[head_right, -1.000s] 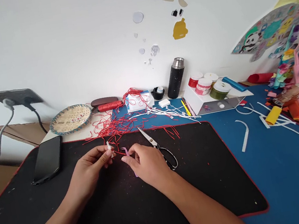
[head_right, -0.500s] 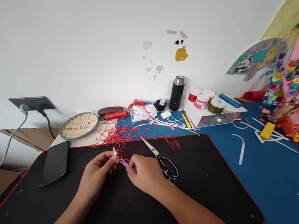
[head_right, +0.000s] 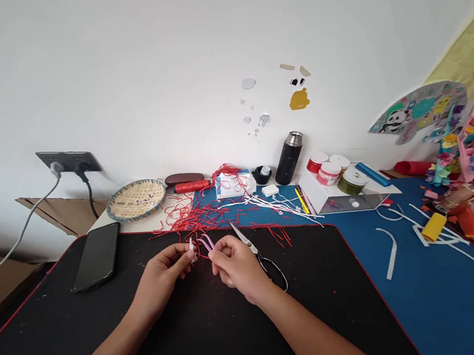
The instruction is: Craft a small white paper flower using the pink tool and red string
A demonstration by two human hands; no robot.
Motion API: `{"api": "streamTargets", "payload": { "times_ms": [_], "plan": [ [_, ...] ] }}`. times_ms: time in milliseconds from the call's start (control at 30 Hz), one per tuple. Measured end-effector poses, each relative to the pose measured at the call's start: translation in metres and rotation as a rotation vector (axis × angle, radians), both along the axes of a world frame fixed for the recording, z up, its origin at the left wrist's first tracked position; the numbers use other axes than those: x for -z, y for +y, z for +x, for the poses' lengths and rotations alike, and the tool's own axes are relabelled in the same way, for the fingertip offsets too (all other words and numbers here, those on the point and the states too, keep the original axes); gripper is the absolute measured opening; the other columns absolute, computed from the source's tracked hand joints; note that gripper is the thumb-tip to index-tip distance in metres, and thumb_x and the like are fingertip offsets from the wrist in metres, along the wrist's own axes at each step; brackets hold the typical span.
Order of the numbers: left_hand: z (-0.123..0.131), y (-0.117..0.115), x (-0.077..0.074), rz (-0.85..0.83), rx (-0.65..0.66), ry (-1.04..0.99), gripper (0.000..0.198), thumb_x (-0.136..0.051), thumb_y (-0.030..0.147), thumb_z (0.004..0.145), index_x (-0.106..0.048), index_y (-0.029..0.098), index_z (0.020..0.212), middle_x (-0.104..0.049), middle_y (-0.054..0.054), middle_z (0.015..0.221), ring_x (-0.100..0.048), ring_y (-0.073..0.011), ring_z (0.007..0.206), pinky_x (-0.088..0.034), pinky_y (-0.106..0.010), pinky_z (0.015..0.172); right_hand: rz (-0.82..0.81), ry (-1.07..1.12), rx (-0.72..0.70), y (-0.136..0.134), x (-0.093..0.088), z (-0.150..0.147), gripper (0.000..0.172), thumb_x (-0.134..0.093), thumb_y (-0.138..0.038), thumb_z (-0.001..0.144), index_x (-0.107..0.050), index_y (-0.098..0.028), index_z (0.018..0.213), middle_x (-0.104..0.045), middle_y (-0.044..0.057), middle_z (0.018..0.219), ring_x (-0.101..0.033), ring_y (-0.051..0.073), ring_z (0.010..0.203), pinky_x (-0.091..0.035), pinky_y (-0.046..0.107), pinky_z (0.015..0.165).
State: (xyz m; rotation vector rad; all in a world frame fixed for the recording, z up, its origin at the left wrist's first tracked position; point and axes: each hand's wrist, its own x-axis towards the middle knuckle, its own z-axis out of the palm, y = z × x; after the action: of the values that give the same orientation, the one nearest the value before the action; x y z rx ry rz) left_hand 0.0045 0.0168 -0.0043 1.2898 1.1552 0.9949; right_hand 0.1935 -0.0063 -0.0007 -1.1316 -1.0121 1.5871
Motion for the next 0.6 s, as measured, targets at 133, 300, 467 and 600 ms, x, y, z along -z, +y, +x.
{"api": "streamTargets", "payload": {
  "times_ms": [133, 300, 467, 600],
  "plan": [
    [0.000, 0.001, 0.001, -0.023, 0.005, 0.015, 0.043, -0.078, 0.059, 0.078, -0.073, 0.017, 0.089, -0.066, 0.000, 0.073, -0.054, -0.0158, 0.061, -0.043, -0.027, 0.059, -0.046, 0.071, -0.032, 0.005, -0.012, 0.003, 0.044, -0.080, -0.053, 0.082, -0.049, -0.022, 0.090, -0.050, -0.012, 0.057, -0.020, 0.002, 0.037, -0.008, 0.018, 0.038],
    [0.000, 0.003, 0.002, -0.038, -0.013, 0.024, 0.042, -0.077, 0.058, 0.077, -0.073, 0.018, 0.089, -0.065, 0.000, 0.072, -0.054, -0.0160, 0.062, -0.043, -0.027, 0.059, -0.004, 0.041, -0.096, 0.015, -0.018, 0.006, 0.046, -0.073, -0.063, 0.087, -0.056, -0.021, 0.097, -0.047, -0.011, 0.059, -0.018, 0.003, 0.041, -0.007, 0.019, 0.040],
    [0.000, 0.005, 0.004, -0.045, -0.040, 0.024, 0.038, -0.076, 0.055, 0.077, -0.074, 0.018, 0.088, -0.067, -0.001, 0.074, -0.056, -0.0161, 0.062, -0.044, -0.027, 0.059, 0.051, -0.050, -0.084, 0.017, 0.004, 0.010, 0.045, -0.068, -0.063, 0.090, -0.063, -0.019, 0.100, -0.044, -0.010, 0.060, -0.020, 0.005, 0.042, -0.011, 0.021, 0.040],
    [0.001, 0.005, 0.004, -0.051, -0.026, 0.035, 0.037, -0.077, 0.054, 0.078, -0.075, 0.018, 0.089, -0.067, 0.000, 0.074, -0.055, -0.0152, 0.061, -0.045, -0.027, 0.057, 0.199, -0.294, -0.150, 0.008, 0.016, 0.017, 0.032, -0.066, -0.050, 0.097, -0.070, -0.019, 0.102, -0.057, -0.003, 0.070, -0.039, 0.008, 0.049, -0.029, 0.023, 0.045]
  ]
}}
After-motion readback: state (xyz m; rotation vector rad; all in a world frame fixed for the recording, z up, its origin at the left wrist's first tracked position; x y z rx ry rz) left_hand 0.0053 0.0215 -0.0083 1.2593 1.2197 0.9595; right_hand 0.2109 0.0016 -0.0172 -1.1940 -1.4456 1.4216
